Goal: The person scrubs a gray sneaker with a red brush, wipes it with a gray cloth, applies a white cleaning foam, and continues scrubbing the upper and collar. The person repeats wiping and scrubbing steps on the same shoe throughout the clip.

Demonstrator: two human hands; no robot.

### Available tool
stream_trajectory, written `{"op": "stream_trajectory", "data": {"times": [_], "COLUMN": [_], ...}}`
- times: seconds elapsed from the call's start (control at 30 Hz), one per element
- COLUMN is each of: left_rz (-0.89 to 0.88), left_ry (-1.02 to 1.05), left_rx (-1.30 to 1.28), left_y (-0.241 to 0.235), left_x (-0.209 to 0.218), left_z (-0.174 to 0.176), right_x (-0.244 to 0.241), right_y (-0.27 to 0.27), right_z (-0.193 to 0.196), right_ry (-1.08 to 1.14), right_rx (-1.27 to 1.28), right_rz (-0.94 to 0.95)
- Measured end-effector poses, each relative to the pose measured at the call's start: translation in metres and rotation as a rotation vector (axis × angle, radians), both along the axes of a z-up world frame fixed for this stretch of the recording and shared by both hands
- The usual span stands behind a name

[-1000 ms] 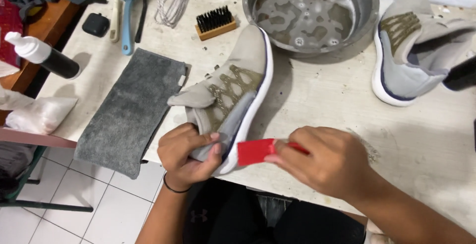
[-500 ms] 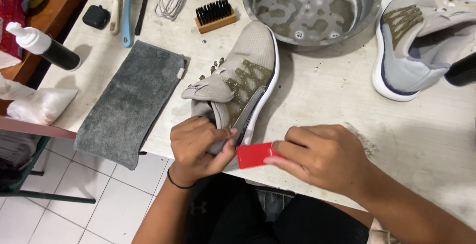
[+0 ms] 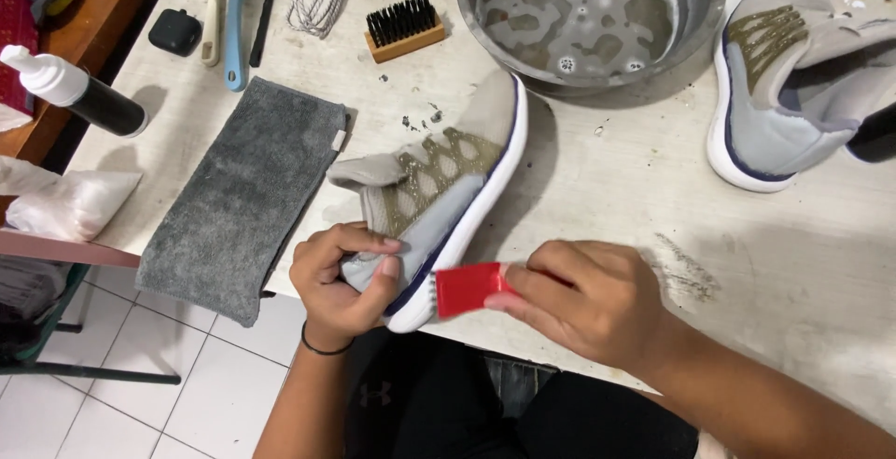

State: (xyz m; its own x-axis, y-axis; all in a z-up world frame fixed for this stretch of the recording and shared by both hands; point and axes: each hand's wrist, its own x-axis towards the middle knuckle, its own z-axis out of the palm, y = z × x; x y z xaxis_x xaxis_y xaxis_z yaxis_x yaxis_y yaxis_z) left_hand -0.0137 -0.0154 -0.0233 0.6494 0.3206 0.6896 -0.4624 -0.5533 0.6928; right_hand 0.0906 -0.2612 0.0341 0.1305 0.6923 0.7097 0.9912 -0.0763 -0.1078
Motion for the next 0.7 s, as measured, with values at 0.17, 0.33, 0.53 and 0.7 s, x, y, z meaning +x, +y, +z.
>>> {"op": "stream_trajectory", "data": {"times": [0.17,0.33,0.53,0.7], "left_rz": [0.062,0.115,-0.024,-0.029], "left_ry": [0.036,0.015,-0.081,-0.083], "left_rx": [0.003,-0.009,0.133,0.148], "left_y": [-0.009,-0.009,-0.019,-0.025], "left_x": [-0.009,-0.010,-0.002,0.000], "left_z": [0.001,-0.004,0.016,0.024], "right_x": [0.023,0.011,0.015,0.029], "right_y": [-0.010,0.000,-0.009,-0.017], "right_z": [-0.031,-0.008,0.002,-0.021], "right_ry": [-0.151,0.097,-0.015,-0.035], "right_rx": [-0.029,-0.132,-0.049,-0.056], "right_rz": [-0.120,0.193,-0.227,0.066]}}
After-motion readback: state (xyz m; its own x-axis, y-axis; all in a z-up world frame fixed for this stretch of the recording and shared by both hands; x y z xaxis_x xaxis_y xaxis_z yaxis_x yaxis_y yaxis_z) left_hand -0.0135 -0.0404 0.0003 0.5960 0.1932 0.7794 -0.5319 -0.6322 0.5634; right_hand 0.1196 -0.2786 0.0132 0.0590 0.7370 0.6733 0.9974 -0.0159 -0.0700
